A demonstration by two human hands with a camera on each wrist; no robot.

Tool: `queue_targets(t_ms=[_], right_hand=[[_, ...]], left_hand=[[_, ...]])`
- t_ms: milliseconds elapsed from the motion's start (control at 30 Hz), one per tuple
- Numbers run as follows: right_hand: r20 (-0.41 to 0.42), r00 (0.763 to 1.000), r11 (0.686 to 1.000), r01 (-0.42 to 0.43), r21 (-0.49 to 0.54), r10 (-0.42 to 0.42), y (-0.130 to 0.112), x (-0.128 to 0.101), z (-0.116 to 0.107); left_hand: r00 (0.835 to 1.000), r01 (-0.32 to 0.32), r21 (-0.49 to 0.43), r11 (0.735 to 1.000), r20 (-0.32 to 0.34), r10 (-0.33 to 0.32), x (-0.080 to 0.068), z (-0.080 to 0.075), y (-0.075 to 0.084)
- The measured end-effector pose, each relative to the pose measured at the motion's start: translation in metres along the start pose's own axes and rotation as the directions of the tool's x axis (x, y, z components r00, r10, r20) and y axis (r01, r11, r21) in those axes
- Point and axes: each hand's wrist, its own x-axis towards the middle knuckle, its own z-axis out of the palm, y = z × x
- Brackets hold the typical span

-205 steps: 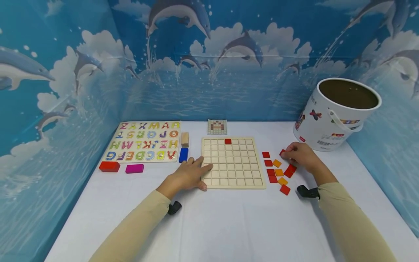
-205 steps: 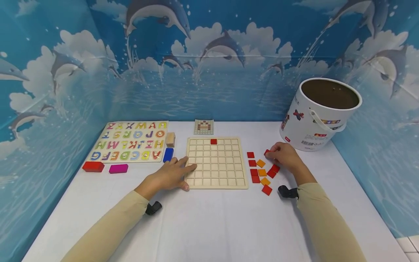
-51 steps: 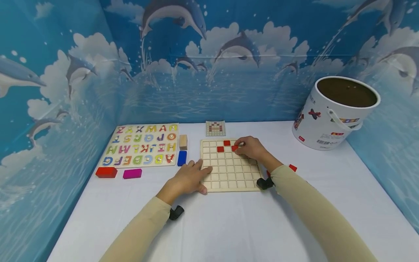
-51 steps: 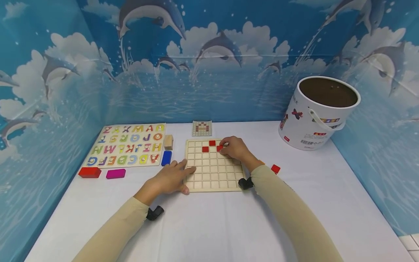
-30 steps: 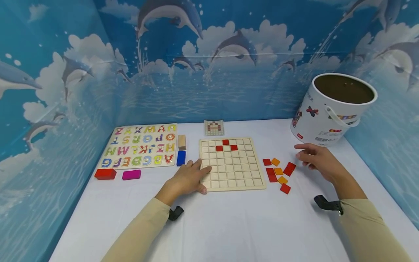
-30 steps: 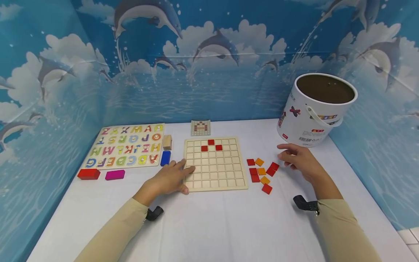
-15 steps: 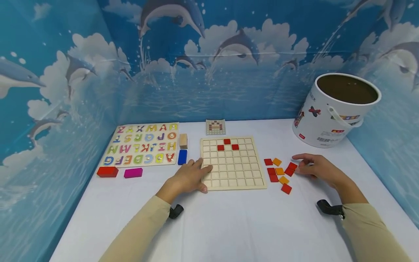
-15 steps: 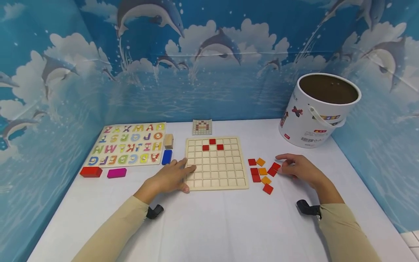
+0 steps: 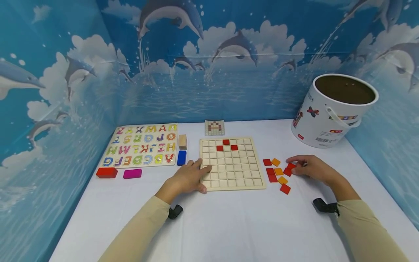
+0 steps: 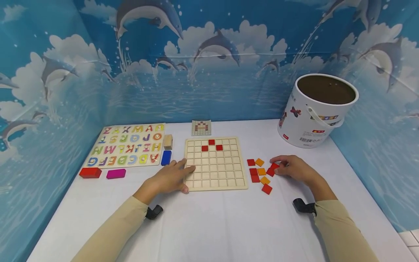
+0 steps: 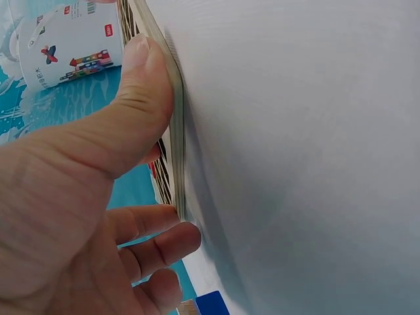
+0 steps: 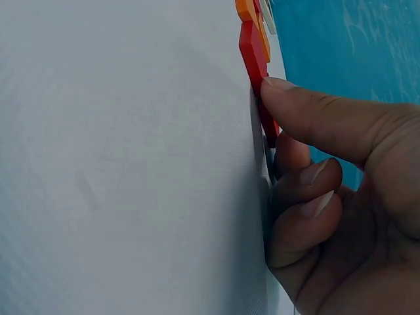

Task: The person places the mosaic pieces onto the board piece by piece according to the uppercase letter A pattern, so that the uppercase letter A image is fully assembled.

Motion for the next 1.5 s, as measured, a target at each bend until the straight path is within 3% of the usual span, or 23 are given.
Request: queue_targets(t_ms=[267, 567, 833, 1000, 1167, 1333, 1500], right_hand=[[-0.011, 1.000, 1.000, 0.009, 0.001, -0.009, -0.001, 0.001, 0.003], [-0.104, 0.995, 0.996, -0.004, -0.086, -0.005, 0.002, -0.001, 0.008], [-0.069, 0.998, 0.995, -0.018, -0.100, 0.011, -0.002, -0.002, 0.006], [-0.076, 0.997, 0.999, -0.034, 0.017, 0.036, -0.001, -0.004, 0.003], [-0.136, 0.988, 0.980, -0.048, 0.191, 0.075, -0.003, -0.001, -0.001], [-0.185, 0.981, 0.922, 0.021, 0.386, 0.055, -0.016, 0.009, -0.002], [-0.153, 0.988, 0.847, 0.060, 0.528, 0.025, -0.036, 0.024, 0.005]], left_hand=[[1.000, 0.004, -0.012, 1.000, -0.002, -0.004, -0.001, 0.003, -0.001], [1.000, -0.002, -0.013, 1.000, -0.005, 0.002, -0.002, 0.004, 0.000], [1.000, -0.003, -0.014, 1.000, -0.007, 0.003, -0.002, 0.004, 0.001], [1.000, 0.003, -0.009, 1.000, -0.003, -0.003, -0.001, 0.004, 0.001], [1.000, 0.002, 0.001, 1.000, -0.003, -0.002, -0.002, 0.002, 0.001], [1.000, -0.001, 0.003, 1.000, -0.007, 0.001, -0.002, 0.001, 0.001], [1.000, -0.002, -0.010, 1.000, -0.010, 0.002, -0.002, 0.001, 0.001]])
